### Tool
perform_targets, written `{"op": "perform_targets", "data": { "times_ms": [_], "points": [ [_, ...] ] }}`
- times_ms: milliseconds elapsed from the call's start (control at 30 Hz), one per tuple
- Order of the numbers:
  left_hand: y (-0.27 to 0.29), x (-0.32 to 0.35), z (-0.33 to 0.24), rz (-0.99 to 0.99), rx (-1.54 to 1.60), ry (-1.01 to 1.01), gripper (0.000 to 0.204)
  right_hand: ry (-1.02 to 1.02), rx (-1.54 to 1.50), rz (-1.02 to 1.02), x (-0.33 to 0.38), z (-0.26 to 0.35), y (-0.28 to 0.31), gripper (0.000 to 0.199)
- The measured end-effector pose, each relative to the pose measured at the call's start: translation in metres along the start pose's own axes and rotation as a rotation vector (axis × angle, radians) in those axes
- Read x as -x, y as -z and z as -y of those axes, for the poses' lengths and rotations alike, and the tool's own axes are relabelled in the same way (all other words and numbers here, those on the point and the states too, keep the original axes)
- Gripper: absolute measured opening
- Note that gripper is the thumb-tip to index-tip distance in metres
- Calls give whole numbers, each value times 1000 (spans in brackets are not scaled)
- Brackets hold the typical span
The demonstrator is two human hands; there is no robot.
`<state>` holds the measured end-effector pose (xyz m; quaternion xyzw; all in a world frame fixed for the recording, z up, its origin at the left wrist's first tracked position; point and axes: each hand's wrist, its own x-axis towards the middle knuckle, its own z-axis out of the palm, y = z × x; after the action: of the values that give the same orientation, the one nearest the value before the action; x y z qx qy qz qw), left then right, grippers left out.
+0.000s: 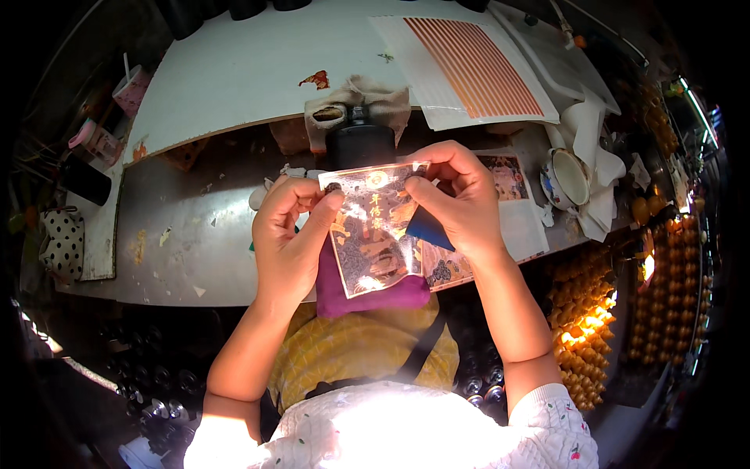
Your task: The person wraps a decorative orange band around a black cylindrical container. They use a purple cloth to hold the container steady while applying the band and smoothing it with their fingers. The person repeats this process on multiple containers, ensuring the band is aligned and secure.
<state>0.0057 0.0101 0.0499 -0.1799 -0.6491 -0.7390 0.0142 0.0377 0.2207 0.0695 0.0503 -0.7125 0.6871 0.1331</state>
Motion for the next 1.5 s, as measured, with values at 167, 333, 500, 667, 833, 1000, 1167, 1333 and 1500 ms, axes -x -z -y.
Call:
{"op": "perform_targets", "data": {
  "times_ms": [167,333,500,667,833,1000,1167,1333,1500],
  "points": [
    [0,-12,14,-30,75,53,13,-74,-27,-16,-10,-8,-5,18],
    [-2,-27,21,-59,71,27,14,-85,-37,-62,-21,-13,-5,19],
    [-1,-35,25,-79,87,50,14,-100,39,-82,-25,-13,-7,21],
    [0,-38,31,-90,74,85,13,-107,15,-87,-28,-14,-6,25],
    [0,-29,39,-290,-20,-197,7,153,95,-326,-18,-24,-10,29],
    [6,-18,26,173,-739,-398,55,440,602,22,-5,-20,5,48],
    [6,-22,25,262,-654,-212,80,283,593,22,-7,-20,-3,72],
    [18,-2,40,343,-625,-197,90,178,507,158,7,-26,4,87],
    [23,2,49,403,-595,-190,91,163,420,181,13,-36,1,92]
  ]
}}
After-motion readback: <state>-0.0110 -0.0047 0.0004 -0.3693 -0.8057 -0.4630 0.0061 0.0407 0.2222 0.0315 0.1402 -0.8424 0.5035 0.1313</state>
